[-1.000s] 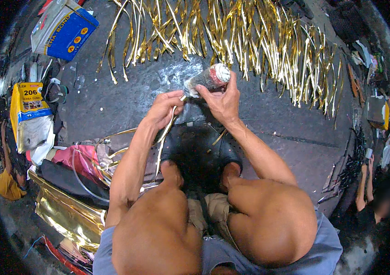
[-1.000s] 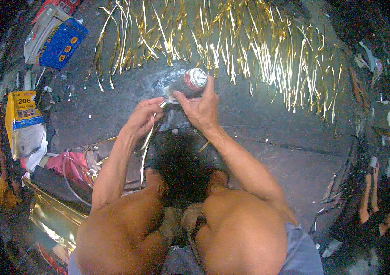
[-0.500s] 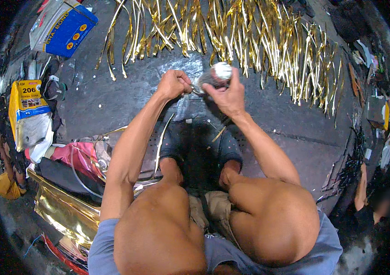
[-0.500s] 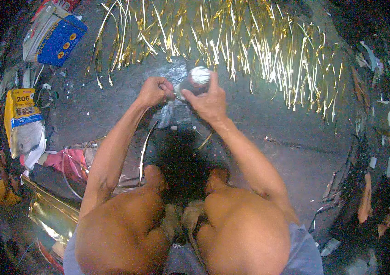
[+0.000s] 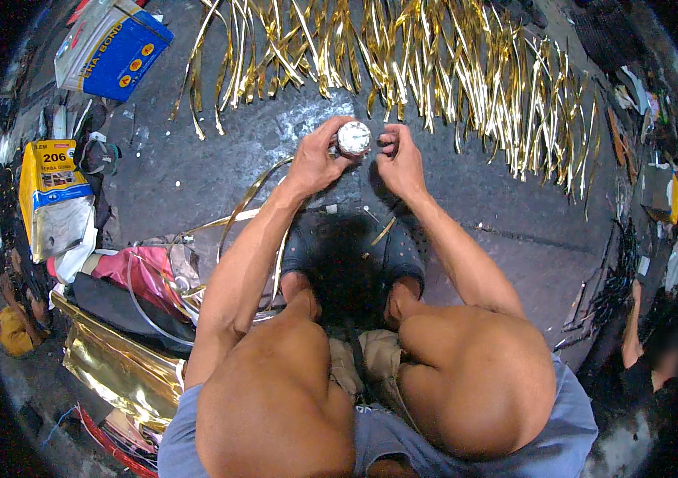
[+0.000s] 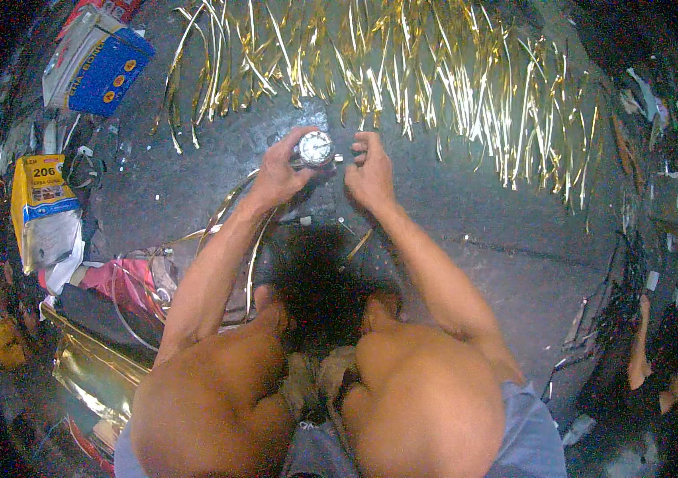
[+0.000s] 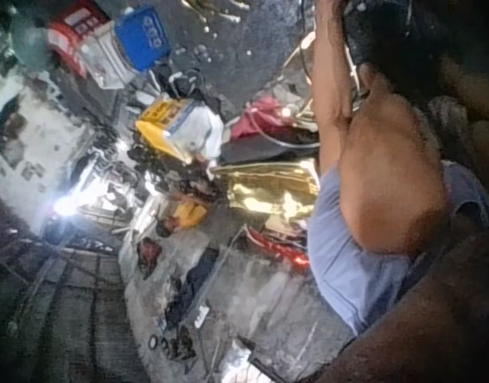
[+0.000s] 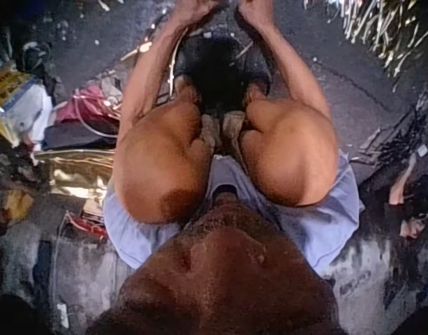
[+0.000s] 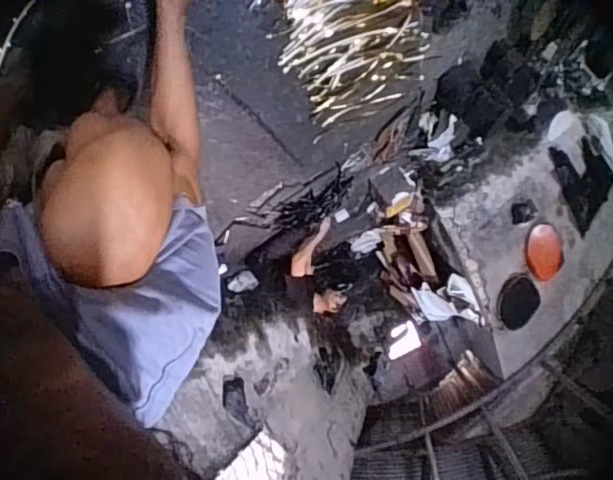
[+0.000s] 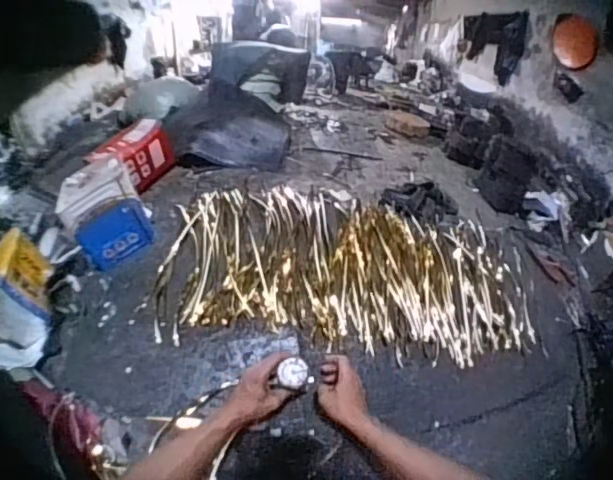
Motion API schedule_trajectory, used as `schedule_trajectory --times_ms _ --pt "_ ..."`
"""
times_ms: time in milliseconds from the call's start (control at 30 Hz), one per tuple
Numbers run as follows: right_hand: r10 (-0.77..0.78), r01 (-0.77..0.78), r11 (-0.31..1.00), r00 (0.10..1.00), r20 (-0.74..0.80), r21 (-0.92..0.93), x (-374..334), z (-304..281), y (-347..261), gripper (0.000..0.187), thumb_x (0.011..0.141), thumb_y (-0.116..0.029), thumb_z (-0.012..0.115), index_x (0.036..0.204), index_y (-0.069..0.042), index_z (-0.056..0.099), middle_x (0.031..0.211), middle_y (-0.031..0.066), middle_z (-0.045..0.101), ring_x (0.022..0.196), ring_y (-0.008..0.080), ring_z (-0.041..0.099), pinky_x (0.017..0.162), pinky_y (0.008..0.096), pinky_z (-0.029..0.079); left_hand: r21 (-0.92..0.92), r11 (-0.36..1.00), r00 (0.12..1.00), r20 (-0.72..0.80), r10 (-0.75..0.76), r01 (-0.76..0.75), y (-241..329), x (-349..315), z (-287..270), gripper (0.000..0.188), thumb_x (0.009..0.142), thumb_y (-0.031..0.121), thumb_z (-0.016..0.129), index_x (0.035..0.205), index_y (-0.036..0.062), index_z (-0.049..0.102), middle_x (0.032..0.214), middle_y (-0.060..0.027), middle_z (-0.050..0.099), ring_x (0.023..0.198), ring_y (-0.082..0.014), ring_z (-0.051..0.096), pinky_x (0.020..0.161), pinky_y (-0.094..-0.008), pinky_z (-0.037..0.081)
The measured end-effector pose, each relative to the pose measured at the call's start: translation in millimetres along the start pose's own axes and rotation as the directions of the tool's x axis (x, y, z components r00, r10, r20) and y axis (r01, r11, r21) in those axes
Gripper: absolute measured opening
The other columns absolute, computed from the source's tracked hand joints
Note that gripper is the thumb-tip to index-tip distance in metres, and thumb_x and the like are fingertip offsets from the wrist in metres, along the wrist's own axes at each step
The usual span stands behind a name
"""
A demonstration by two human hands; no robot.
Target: The person sits on the floor and repeatedly picks up thin gold strips, applies a white substance from a small container to one end, and places the strips on the floor. The person also briefly handles a small gray object and a pair of scissors.
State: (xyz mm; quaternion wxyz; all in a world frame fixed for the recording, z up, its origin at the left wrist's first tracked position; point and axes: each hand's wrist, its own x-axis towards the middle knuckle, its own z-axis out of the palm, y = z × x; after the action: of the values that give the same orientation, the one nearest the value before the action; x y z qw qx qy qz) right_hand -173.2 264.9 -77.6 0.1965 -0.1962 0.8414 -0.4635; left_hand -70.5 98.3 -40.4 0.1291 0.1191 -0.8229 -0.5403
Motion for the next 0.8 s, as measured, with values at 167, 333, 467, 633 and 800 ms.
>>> schedule_trajectory --times_ms 167,333,467,633,800 --pt "0.276 -0.288 0.937 0.957 0.086 0.198 35.3 21.7 54.6 0.027 0.08 -0.002 0.075 0.104 -0.004 0.063 0.087 0.01 0.073 0.081 0.0209 0.069 0.075 0.0349 0.054 0.131 0.985 0.994 0.007 0.11 -0.11 -7.8 7.8 10.0 0.058 0.075 -0.003 0.074 0.13 0.0067 0.06 0.12 -0.0145 0.07 0.113 -0.0269 0.069 0.099 -0.0368 0.055" --pt "0.199 -0.243 0.822 0.97 0.139 0.516 21.8 1.3 16.3 0.026 0.078 0.005 0.075 0.097 -0.008 0.063 0.085 0.0036 0.071 0.078 0.0129 0.067 0.072 0.0289 0.053 0.118 0.989 0.996 -0.011 0.087 -0.085 -17.8 2.7 6.5 0.055 0.075 -0.004 0.072 0.128 0.0069 0.061 0.117 -0.0158 0.071 0.111 -0.0286 0.07 0.095 -0.0384 0.056" --pt "-0.011 -0.033 0.622 0.999 0.051 0.782 1.6 -100.1 -51.9 0.03 0.08 0.008 0.075 0.099 -0.011 0.062 0.09 0.0024 0.07 0.086 0.0131 0.066 0.081 0.0283 0.052 0.025 1.0 1.0 0.019 0.018 -0.018 -4.4 6.6 1.9 0.049 0.077 0.002 0.078 0.123 0.0031 0.062 0.114 -0.0182 0.071 0.108 -0.036 0.07 0.093 -0.0399 0.055" --pt "-0.363 0.158 0.363 0.932 -0.017 0.918 -22.7 -233.1 -135.0 0.05 0.083 0.009 0.062 0.129 0.001 0.046 0.113 0.0138 0.06 0.089 0.013 0.06 0.072 0.0191 0.051 0.084 0.993 0.996 -0.005 0.09 -0.089 -7.7 5.6 1.3 0.048 0.077 0.003 0.079 0.122 0.0036 0.062 0.112 -0.0182 0.071 0.107 -0.0357 0.07 0.091 -0.0387 0.056" --pt "-0.475 0.183 0.3 0.88 -0.021 0.936 -16.5 -293.8 -175.9 0.037 0.098 0.001 0.051 0.133 0.01 0.042 0.11 0.0167 0.053 0.095 0.0217 0.051 0.086 0.0319 0.048 0.074 0.991 0.994 0.008 0.111 -0.111 -9.6 8.1 4.8 0.053 0.076 0.004 0.08 0.126 0.004 0.062 0.119 -0.0169 0.069 0.112 -0.0332 0.068 0.096 -0.0385 0.054"
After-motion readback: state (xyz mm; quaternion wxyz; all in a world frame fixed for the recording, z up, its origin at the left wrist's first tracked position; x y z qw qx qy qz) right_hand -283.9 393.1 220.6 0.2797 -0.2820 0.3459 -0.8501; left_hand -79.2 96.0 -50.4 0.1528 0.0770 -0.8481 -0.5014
